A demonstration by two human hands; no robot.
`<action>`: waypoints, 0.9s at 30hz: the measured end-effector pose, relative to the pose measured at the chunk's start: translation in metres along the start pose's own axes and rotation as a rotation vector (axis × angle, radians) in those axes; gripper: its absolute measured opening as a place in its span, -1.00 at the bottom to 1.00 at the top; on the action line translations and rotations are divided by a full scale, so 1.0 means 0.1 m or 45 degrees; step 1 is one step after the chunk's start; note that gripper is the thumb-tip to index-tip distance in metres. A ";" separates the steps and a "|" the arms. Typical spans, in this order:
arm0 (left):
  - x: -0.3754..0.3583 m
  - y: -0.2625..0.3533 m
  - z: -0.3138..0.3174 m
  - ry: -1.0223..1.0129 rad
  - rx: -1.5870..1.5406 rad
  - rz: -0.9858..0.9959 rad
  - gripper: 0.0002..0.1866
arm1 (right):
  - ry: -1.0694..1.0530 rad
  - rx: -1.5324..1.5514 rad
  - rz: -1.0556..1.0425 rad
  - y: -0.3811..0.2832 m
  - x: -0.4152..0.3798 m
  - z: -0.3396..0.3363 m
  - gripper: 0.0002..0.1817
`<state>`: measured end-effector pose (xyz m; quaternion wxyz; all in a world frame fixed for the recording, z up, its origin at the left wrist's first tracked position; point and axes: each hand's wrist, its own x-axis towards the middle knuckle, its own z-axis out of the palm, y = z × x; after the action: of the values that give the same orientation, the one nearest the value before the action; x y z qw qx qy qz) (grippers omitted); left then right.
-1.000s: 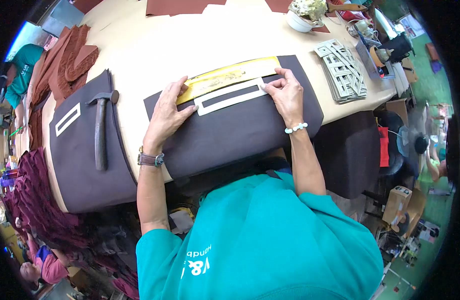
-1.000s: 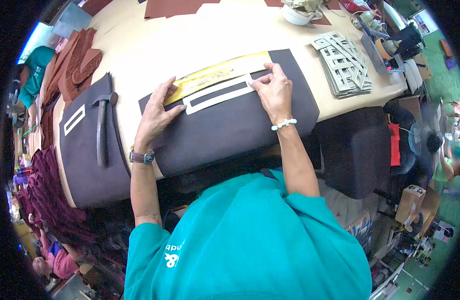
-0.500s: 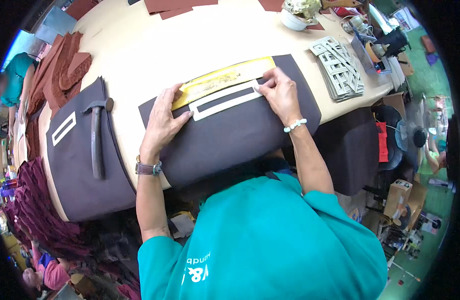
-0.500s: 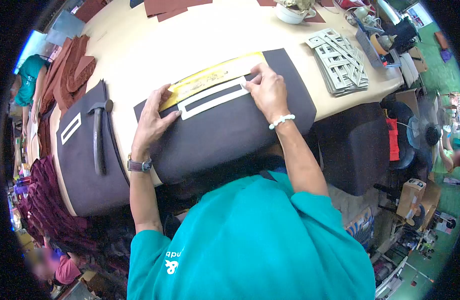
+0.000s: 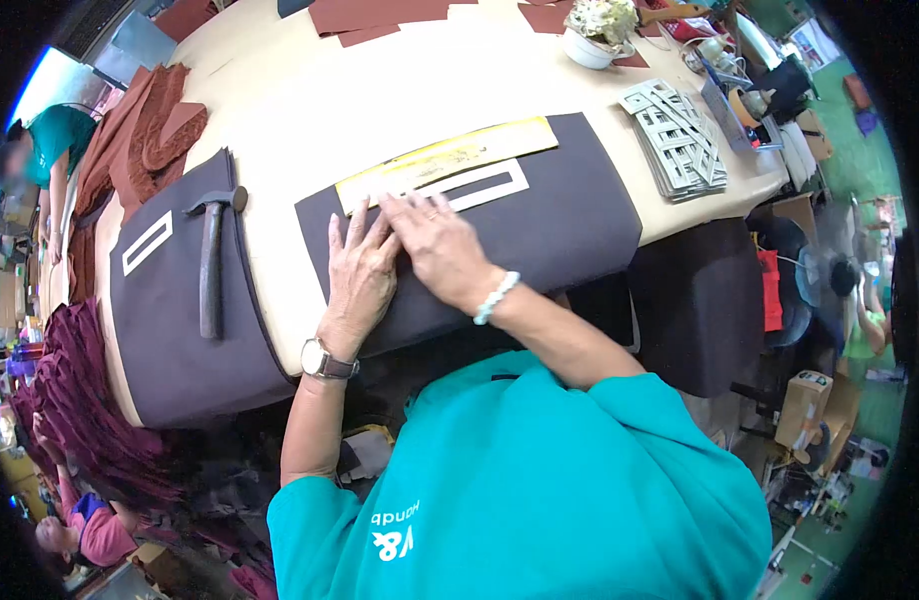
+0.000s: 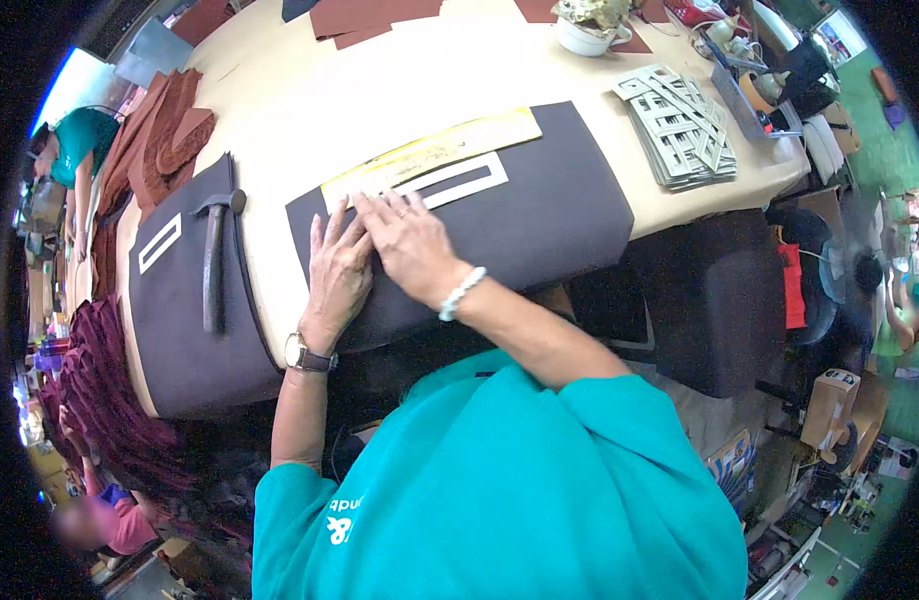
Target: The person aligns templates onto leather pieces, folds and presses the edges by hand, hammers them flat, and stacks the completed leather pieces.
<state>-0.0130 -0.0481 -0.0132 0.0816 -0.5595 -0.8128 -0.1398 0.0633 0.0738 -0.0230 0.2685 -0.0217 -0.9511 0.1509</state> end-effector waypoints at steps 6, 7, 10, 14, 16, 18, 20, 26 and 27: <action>0.04 0.00 -0.06 -0.035 0.062 0.020 -0.59 | -0.126 0.024 0.188 0.12 -0.08 -0.08 -0.45; 0.03 0.00 -0.04 -0.014 0.067 0.034 -0.58 | -0.122 -0.030 0.190 0.18 -0.11 -0.11 -0.46; 0.03 0.02 -0.08 -0.063 0.080 -0.003 -0.58 | -0.217 -0.278 0.262 0.42 -0.19 -0.28 -0.48; 0.02 0.01 -0.09 -0.083 0.094 0.031 -0.54 | -0.132 -0.390 0.460 0.85 -0.32 -0.60 -0.48; 0.02 -0.01 -0.08 -0.075 0.084 0.057 -0.52 | -0.248 -0.388 0.553 0.86 -0.20 -0.74 -0.46; 0.00 -0.02 -0.05 -0.069 0.086 0.083 -0.55 | -0.264 -0.491 0.547 0.77 -0.14 -0.76 -0.45; 0.02 -0.05 -0.06 -0.052 0.078 0.091 -0.54 | -0.164 -0.696 0.443 0.58 -0.03 -0.63 -0.43; -0.01 -0.04 -0.07 -0.125 0.102 0.049 -0.46 | -0.124 -0.155 0.243 0.02 -0.28 -0.11 -0.48; -0.02 -0.02 -0.10 -0.147 0.146 0.048 -0.46 | -0.167 -0.081 0.311 0.07 -0.29 -0.26 -0.46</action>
<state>-0.0143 -0.0531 -0.0044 0.0690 -0.5762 -0.8122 -0.0591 0.1009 0.0839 -0.0189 0.1846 -0.1360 -0.9612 0.1535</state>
